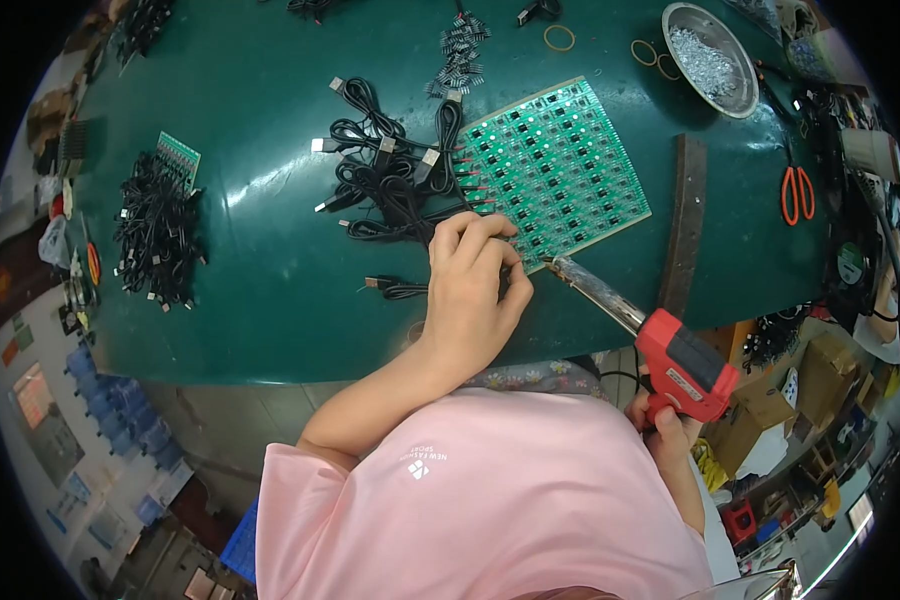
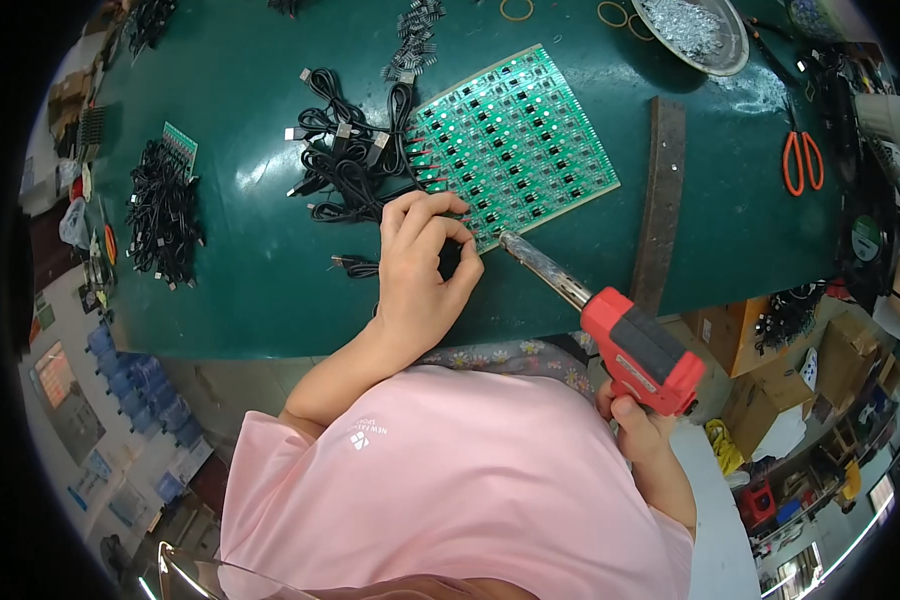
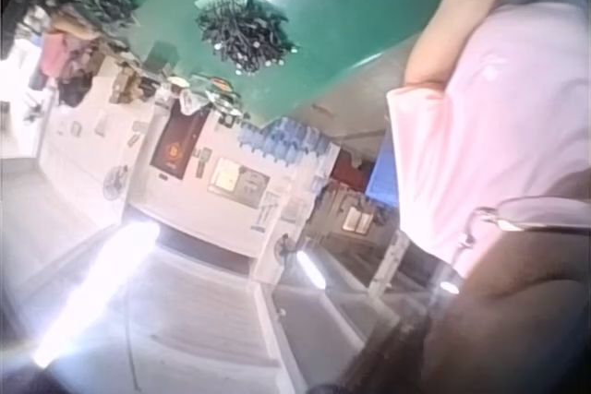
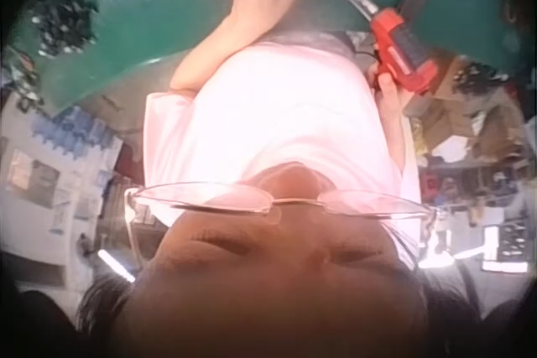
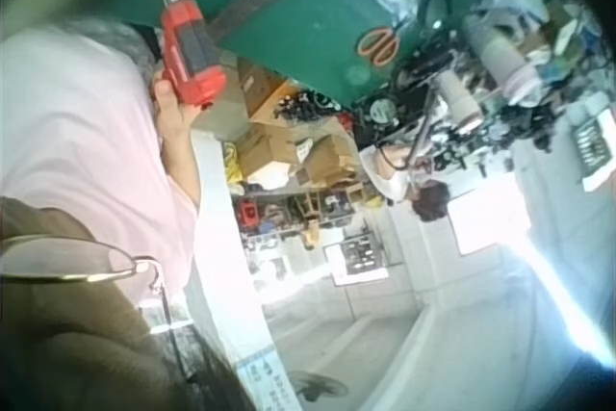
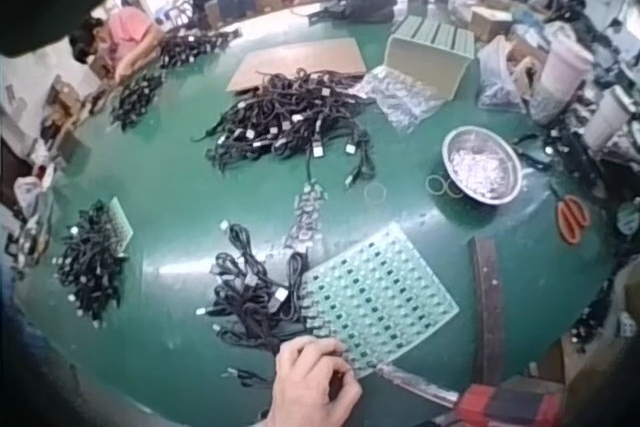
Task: Assembling USB cables by soldering them to a PCB and applying heat-shrink tubing using a heat gun.
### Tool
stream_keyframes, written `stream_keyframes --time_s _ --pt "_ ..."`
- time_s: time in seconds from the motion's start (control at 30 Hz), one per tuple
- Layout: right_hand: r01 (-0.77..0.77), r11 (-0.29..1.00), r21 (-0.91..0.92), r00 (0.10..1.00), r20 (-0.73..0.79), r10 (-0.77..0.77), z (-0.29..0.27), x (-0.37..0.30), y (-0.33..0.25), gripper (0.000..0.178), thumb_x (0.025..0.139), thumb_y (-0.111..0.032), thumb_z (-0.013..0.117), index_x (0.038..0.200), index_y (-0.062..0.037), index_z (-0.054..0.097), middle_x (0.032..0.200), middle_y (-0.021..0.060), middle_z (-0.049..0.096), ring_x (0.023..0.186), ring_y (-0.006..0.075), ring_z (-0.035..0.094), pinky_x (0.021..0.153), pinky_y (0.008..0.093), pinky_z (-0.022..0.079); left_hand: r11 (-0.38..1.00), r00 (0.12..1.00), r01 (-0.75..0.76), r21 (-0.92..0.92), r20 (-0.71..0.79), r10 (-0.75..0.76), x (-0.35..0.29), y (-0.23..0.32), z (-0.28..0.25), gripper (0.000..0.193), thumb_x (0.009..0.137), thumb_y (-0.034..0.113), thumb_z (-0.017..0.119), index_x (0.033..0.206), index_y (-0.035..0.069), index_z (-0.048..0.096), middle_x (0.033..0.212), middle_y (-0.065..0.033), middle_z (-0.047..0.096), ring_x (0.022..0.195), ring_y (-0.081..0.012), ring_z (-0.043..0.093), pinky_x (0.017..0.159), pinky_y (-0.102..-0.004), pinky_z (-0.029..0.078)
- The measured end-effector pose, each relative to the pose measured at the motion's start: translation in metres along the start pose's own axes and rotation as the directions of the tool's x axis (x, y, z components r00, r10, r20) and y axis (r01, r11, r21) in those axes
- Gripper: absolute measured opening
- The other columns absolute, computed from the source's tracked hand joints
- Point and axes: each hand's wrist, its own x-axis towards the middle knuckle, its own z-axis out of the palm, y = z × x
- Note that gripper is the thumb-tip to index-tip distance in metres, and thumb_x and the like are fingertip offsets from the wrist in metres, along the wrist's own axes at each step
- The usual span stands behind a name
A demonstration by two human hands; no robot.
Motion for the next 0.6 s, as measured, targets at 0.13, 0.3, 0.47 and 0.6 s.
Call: stream_keyframes --time_s 0.13,0.3,0.47,0.6 --pt "-0.022 1.000 -0.008 1.000 0.002 0.022 0.003 0.003 0.000 0.046 0.084 -0.041 0.068 0.101 -0.0002 0.057 0.067 0.0066 0.056 0.056 0.0142 0.051 0.050 0.0288 0.040 1.000 0.999 -0.009 0.011 -0.041 0.009 -0.003 -0.001 0.004 0.021 0.066 -0.006 0.067 0.081 0.002 0.056 0.104 -0.0096 0.058 0.101 -0.0326 0.049 0.083 -0.0407 0.043" --pt "0.005 1.000 0.003 1.000 0.030 -0.005 0.002 0.006 0.005 0.048 0.084 -0.041 0.068 0.107 -0.0007 0.055 0.068 0.0059 0.056 0.056 0.0133 0.051 0.048 0.0282 0.039 1.000 0.997 -0.028 0.010 -0.078 0.028 -0.005 -0.001 0.008 0.022 0.066 -0.006 0.068 0.082 0.002 0.055 0.103 -0.0110 0.058 0.100 -0.0335 0.050 0.082 -0.0412 0.043" --pt "0.009 0.999 0.047 0.999 0.040 -0.011 0.001 0.006 0.009 0.049 0.085 -0.036 0.069 0.115 -0.0009 0.052 0.073 0.0057 0.057 0.055 0.0138 0.050 0.047 0.0278 0.039 0.997 0.995 -0.071 0.014 -0.069 0.072 -0.003 -0.001 0.007 0.024 0.064 -0.008 0.067 0.082 -0.003 0.053 0.103 -0.0157 0.054 0.100 -0.0362 0.050 0.081 -0.0418 0.045" --pt "0.020 0.998 0.063 0.999 0.043 -0.022 -0.002 0.006 0.014 0.048 0.085 -0.034 0.069 0.115 -0.0008 0.051 0.075 0.0059 0.057 0.055 0.0141 0.050 0.047 0.0278 0.039 0.997 0.995 -0.070 0.015 -0.070 0.071 -0.003 0.000 0.007 0.024 0.063 -0.009 0.067 0.082 -0.003 0.053 0.102 -0.0163 0.054 0.099 -0.0364 0.050 0.081 -0.0415 0.045"
